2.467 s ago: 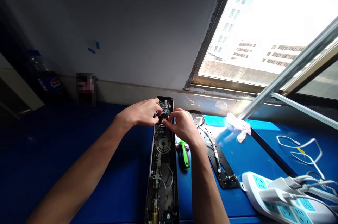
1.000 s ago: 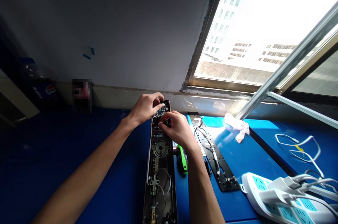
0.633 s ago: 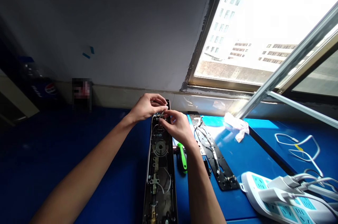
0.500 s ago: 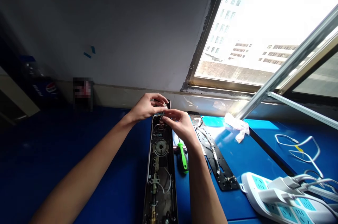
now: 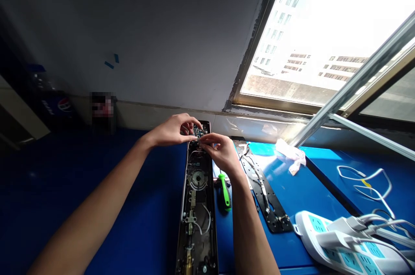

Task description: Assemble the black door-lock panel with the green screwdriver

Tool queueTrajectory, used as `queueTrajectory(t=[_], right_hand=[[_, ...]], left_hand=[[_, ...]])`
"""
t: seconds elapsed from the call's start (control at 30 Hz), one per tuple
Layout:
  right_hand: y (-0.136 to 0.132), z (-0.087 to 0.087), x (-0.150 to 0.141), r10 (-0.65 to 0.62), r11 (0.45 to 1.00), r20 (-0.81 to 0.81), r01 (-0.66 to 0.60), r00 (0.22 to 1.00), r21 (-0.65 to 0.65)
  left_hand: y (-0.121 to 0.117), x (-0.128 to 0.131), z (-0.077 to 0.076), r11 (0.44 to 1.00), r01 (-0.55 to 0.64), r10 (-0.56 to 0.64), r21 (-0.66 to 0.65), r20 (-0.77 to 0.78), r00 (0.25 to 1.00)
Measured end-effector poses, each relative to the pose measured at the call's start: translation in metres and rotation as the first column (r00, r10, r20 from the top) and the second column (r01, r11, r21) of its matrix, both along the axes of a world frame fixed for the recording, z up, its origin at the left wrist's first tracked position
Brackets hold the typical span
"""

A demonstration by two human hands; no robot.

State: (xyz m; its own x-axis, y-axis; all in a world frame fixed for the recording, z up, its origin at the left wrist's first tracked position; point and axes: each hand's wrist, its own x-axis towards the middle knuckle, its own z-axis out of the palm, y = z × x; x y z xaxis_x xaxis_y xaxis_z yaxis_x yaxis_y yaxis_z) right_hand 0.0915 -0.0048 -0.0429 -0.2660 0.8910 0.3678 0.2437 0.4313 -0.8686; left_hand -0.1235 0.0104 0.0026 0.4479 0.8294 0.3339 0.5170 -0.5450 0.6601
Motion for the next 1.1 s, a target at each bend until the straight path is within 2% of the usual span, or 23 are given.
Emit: queueTrajectory(t=[0.07,0.17,0.33,0.57,0.8,1.0,1.1], right_hand=[[0.0,0.0,0.0,0.008,1.0,0.009,-0.008,1.0,0.015],[0.0,-0.002,-0.001,-0.01,0.999,0.015,0.01,1.0,0.033],[0.002,-0.005,-0.002,-0.028,0.999,0.012,0.027,1.0,0.047],[0.001,-0.005,0.004,-0.07,0.992,0.041,0.065,0.997,0.104],[0.003,-0.008,0.009,-0.121,0.982,0.075,0.108,0.99,0.158],[-0.001,-0.005,0.009,-0.084,0.979,0.119,0.059,0.989,0.195],[-0.002,-0.004,0.007,-0.084,0.976,0.139,0.053,0.987,0.211]], left_hand=[[-0.002,-0.003,0.001,0.998,-0.013,0.018,0.058,-0.092,0.996],[-0.003,-0.001,-0.003,0.997,-0.026,0.038,0.066,-0.192,0.981],[-0.001,0.005,-0.01,0.997,-0.02,0.036,0.071,-0.234,0.971],[-0.013,0.004,0.007,0.99,-0.069,0.099,0.121,-0.269,0.958],[-0.024,0.018,0.013,0.993,0.115,-0.11,-0.001,-0.318,0.942],[-0.022,-0.002,0.017,0.989,0.059,-0.098,-0.137,-0.296,0.95],[-0.019,-0.009,0.016,0.989,0.01,-0.049,-0.148,-0.266,0.963]])
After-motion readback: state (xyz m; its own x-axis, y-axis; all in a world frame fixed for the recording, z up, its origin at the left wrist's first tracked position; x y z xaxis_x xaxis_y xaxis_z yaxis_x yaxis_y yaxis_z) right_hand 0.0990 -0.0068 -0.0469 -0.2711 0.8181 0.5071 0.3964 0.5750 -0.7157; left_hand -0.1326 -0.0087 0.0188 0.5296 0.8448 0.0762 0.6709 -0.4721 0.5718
